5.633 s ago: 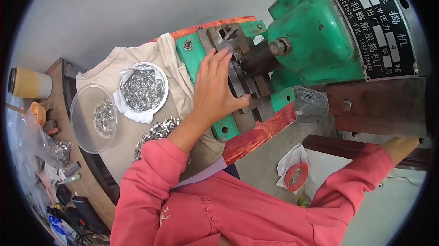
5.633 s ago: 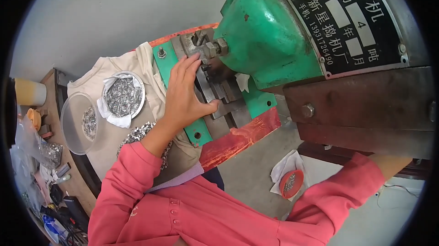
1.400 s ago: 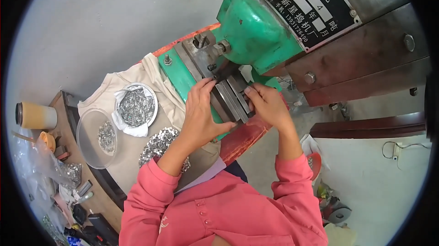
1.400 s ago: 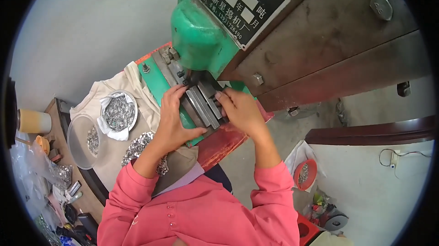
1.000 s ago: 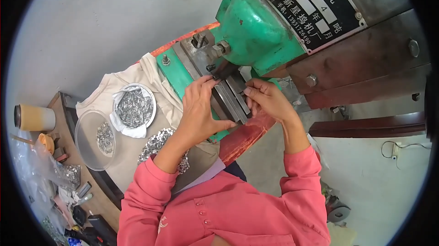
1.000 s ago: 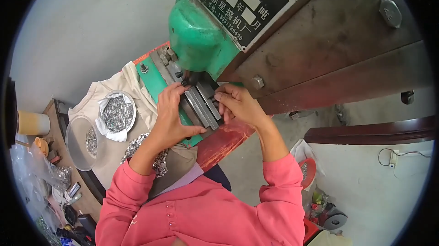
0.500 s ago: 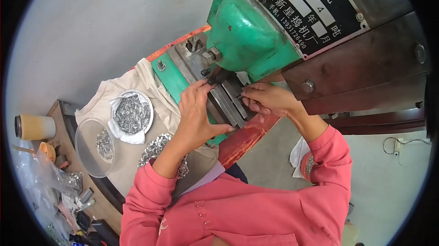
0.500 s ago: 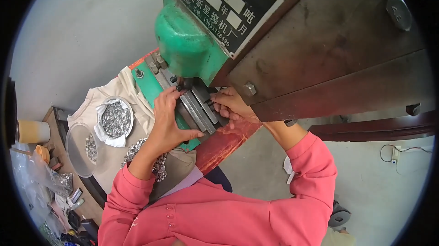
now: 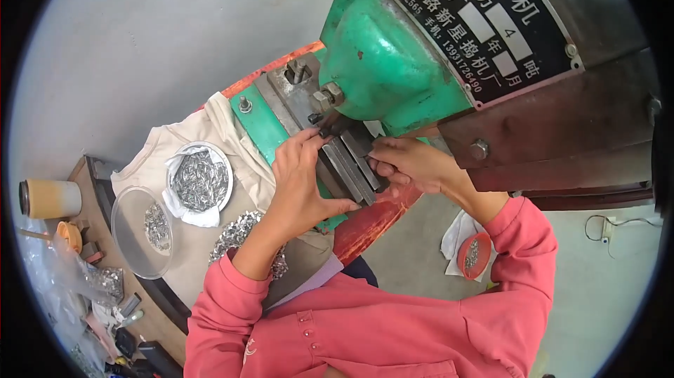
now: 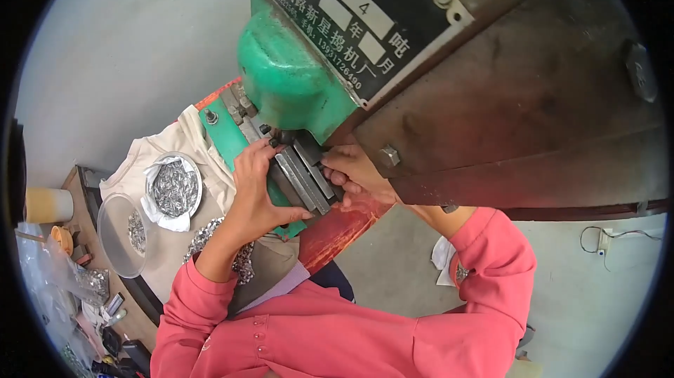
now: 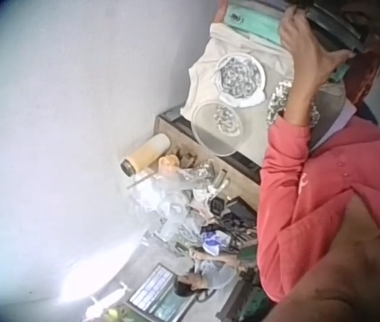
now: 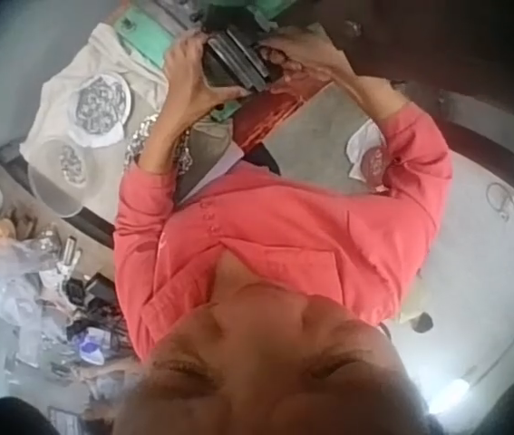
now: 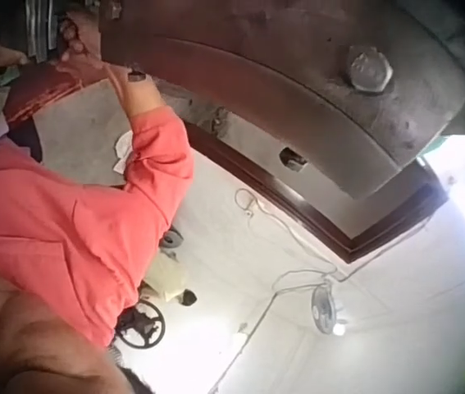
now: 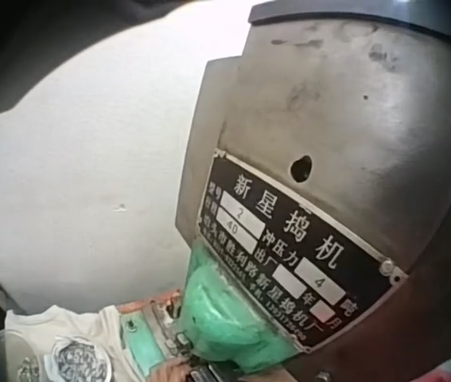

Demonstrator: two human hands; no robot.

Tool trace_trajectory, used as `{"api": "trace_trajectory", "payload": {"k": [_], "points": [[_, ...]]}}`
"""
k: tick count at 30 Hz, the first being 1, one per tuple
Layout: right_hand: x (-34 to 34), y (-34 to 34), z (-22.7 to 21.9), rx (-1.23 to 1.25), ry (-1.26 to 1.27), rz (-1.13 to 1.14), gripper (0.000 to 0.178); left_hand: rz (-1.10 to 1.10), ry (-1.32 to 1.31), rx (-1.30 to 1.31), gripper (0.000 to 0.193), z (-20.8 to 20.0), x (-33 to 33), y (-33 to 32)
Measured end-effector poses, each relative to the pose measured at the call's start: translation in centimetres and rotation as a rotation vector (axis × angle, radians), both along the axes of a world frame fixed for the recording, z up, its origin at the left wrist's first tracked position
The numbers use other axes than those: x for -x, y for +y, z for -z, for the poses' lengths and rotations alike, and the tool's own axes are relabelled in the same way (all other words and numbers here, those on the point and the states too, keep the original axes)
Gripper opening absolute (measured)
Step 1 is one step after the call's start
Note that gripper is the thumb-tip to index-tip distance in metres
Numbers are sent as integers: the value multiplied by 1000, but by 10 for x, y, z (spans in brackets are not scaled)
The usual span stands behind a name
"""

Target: The person assembles small metal stars onto a carrier strip by hand, then feeds the loaded strip into a pressing machine.

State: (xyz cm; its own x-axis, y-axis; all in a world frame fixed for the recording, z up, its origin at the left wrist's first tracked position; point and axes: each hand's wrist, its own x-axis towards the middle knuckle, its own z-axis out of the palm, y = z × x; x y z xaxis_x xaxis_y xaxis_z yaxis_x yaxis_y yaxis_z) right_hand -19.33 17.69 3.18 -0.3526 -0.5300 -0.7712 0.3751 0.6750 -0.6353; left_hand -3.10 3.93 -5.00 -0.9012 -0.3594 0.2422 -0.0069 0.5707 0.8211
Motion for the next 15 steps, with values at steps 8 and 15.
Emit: {"api": "trace_trajectory", "payload": {"k": [8,15], "points": [[-35,32,13,91,772,-179,33,57,15,-23,101,-2,-3,-9],[-85,54,52,101,1338,-300,38,59,80,7,85,2,-7,-11]]}}
